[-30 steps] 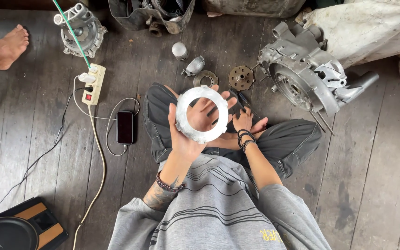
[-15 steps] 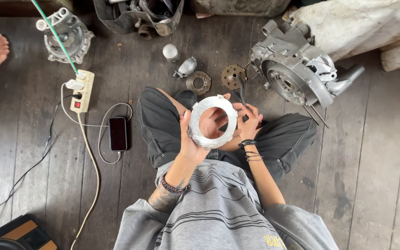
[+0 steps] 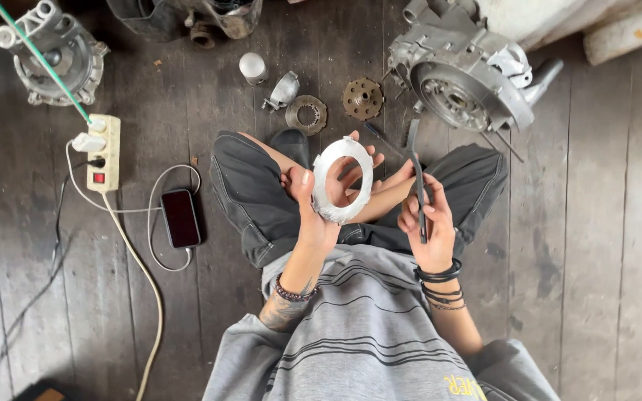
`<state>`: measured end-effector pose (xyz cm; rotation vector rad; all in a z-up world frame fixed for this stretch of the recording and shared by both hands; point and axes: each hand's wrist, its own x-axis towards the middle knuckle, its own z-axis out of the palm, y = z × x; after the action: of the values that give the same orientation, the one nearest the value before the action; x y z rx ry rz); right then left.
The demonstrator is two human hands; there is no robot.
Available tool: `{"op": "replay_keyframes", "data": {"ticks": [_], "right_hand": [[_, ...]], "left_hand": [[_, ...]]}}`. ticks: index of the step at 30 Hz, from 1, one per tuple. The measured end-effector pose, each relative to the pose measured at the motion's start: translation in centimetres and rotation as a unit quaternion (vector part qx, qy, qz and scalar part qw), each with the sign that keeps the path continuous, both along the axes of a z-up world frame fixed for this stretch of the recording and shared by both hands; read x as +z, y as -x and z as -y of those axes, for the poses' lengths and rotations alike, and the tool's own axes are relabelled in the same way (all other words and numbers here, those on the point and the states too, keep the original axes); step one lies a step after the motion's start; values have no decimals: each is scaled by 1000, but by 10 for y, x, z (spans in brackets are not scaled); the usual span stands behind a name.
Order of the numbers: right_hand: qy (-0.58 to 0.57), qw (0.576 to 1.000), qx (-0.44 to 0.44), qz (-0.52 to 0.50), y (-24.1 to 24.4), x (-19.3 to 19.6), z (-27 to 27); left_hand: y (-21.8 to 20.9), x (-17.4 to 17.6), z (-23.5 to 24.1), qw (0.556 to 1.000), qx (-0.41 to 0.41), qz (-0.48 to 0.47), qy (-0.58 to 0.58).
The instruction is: Sanding and scraping a circular metal engine component by hand to clean or smooth its surface.
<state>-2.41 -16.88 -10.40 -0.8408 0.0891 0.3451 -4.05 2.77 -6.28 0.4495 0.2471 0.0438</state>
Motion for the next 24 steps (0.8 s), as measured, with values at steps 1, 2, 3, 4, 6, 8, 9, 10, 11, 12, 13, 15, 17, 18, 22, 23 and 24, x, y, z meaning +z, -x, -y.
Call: {"op": "replay_keyframes", "data": {"ticks": [1, 2, 3, 4, 6, 8, 9, 10, 11, 12, 13, 15, 17, 18, 22, 23, 24], "right_hand": [[0, 1000, -12, -1, 6, 2, -4], [-3, 1000, 8, 15, 11, 5, -8], [-5, 999, 27, 32, 16, 8, -13], [-2, 999, 18, 32, 19, 13, -20], [58, 993, 16, 106, 23, 24, -34], [122, 982, 5, 144, 25, 42, -54], [180, 967, 0, 181, 24, 52, -63], [181, 967, -3, 181, 25, 55, -69], [214, 956, 3, 203, 25, 59, -74], [246, 943, 6, 223, 26, 63, -78], [247, 943, 2, 223, 30, 59, -80], [328, 915, -1, 234, 38, 52, -83], [335, 911, -14, 238, 43, 44, -83], [343, 907, -24, 243, 44, 41, -82], [358, 897, -60, 252, 24, 47, -75], [365, 890, -65, 265, 18, 48, -72], [373, 883, -69, 276, 13, 49, -69]], "left_hand": [[4, -13, -3, 1000, -12, -1, 0], [8, -26, -5, 1000, -11, -9, -18], [12, -38, -8, 999, -10, -16, -36], [10, -28, -12, 999, -20, -16, -33], [4, -6, -18, 998, -23, 15, -51], [-1, 9, -29, 993, -44, 62, -85], [-4, 17, -34, 985, -59, 108, -122], [-4, 17, -38, 985, -62, 110, -121], [-5, 18, -40, 980, -61, 109, -154], [-5, 19, -41, 974, -62, 109, -187], [-8, 18, -44, 974, -67, 111, -187], [-12, 15, -48, 963, -68, 104, -239], [-11, 18, -45, 957, -63, 112, -259], [-11, 19, -43, 951, -54, 118, -280], [-10, 20, -38, 941, -63, 137, -304], [-11, 21, -33, 940, -65, 141, -304], [-11, 22, -28, 940, -68, 143, -304]]}}
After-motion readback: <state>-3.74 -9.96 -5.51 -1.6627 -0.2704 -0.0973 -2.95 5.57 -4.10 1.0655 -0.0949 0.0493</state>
